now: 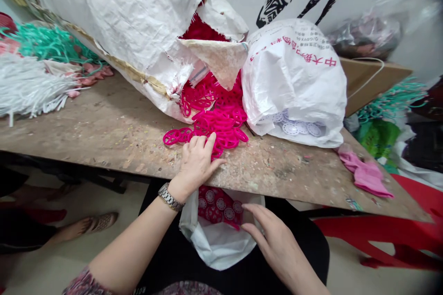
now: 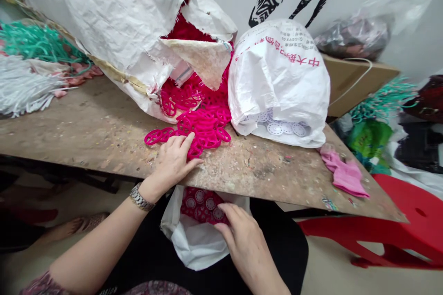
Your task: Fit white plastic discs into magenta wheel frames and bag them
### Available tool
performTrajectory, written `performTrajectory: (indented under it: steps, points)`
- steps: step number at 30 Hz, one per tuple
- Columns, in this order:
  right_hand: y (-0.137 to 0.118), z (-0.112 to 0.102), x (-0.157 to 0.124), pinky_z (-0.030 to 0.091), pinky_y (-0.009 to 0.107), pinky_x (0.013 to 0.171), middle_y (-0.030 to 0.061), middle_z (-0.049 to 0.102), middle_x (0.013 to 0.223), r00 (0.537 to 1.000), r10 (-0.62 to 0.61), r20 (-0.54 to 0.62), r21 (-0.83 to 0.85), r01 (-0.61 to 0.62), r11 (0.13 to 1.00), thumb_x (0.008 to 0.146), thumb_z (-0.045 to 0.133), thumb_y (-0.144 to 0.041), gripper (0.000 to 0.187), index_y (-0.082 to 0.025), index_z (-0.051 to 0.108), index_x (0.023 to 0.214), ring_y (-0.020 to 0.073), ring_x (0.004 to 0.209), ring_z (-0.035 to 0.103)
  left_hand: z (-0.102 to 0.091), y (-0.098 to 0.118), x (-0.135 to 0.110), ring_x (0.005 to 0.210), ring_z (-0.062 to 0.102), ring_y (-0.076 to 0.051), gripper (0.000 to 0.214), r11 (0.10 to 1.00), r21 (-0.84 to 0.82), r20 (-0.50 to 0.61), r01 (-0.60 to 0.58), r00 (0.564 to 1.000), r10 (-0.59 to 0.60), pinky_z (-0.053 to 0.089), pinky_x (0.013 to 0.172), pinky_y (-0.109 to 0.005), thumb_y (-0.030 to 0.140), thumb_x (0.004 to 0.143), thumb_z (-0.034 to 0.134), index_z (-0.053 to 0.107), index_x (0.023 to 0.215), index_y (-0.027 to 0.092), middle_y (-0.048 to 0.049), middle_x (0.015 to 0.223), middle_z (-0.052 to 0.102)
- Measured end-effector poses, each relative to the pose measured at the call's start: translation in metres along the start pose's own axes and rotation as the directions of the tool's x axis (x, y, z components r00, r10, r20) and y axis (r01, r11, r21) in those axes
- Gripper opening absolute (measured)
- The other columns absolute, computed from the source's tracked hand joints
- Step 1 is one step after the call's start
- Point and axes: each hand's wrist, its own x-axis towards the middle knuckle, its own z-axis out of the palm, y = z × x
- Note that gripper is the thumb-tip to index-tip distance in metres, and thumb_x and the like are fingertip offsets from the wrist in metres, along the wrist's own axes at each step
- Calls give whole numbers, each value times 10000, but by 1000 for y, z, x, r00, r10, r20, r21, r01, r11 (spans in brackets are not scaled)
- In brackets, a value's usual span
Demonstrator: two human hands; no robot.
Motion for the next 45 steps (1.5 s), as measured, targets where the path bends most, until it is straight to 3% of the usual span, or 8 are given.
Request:
performTrajectory:
  steps: [11,15,18,21,26,31,35,45]
  points:
    - [-26,-9,15,585,382,863,61,741,1104,999,-5,-50,166,13,986,928,583,-312,246,-281,699,1143,253,991,708,-6,-14,-6,1196,497,-315,582,958,-286,-102,-16,995,-13,371,1049,-486,401,865,643,497,1371,152,-149,1282,598]
    - [-37,-19,31,586,370,824,79,678,1222,952,-18,-304,243,96,965,917,605,-280,403,-303,595,1319,234,969,695,-26,1,-21,1184,550,-272,521,733,-679,76,40,997,16,428,1028,-427,396,861,663,540,1326,196,-126,1305,594]
    - [-41,-26,45,555,401,874,80,636,1298,920,-83,-383,207,173,963,909,620,-260,465,-322,560,1366,249,1041,664,-35,17,-28,1081,620,-244,517,431,-874,337,223,918,208,518,894,-358,419,867,657,539,1337,239,-94,1219,645]
    - [-40,-30,58,528,382,891,51,718,1129,929,-70,-363,214,156,964,927,597,-262,277,-296,681,1188,237,1011,669,-30,28,-28,905,664,-197,442,230,-908,411,350,852,325,555,758,-304,414,923,574,541,1330,245,-71,1107,675]
    - [-33,-31,73,525,306,799,16,743,931,960,94,-262,384,15,923,922,600,-330,173,-239,711,1018,198,861,687,-4,33,-17,755,653,-149,281,274,-927,314,254,927,203,558,679,-262,340,934,552,625,1180,226,-45,1047,680]
    - [0,-50,97,527,335,822,57,747,1004,959,105,-264,362,-3,932,925,534,-388,294,-198,705,1069,215,902,695,17,32,-11,621,634,-131,213,316,-910,303,267,950,70,538,567,-239,327,921,544,642,1055,193,-19,873,670]
    - [55,-85,134,510,377,857,102,731,1078,872,122,-473,-40,-159,986,902,534,-405,351,-171,688,1112,246,929,671,26,29,-9,546,626,-115,235,185,-911,375,368,927,5,531,506,-223,382,900,576,605,1013,179,16,767,635]
    - [126,-124,207,409,460,932,238,631,1231,827,255,-501,-377,-474,796,837,659,-340,374,-96,688,1119,369,1147,560,36,26,-4,563,666,-117,315,-23,-899,437,437,899,-17,557,497,-201,446,837,660,545,939,171,45,687,593]
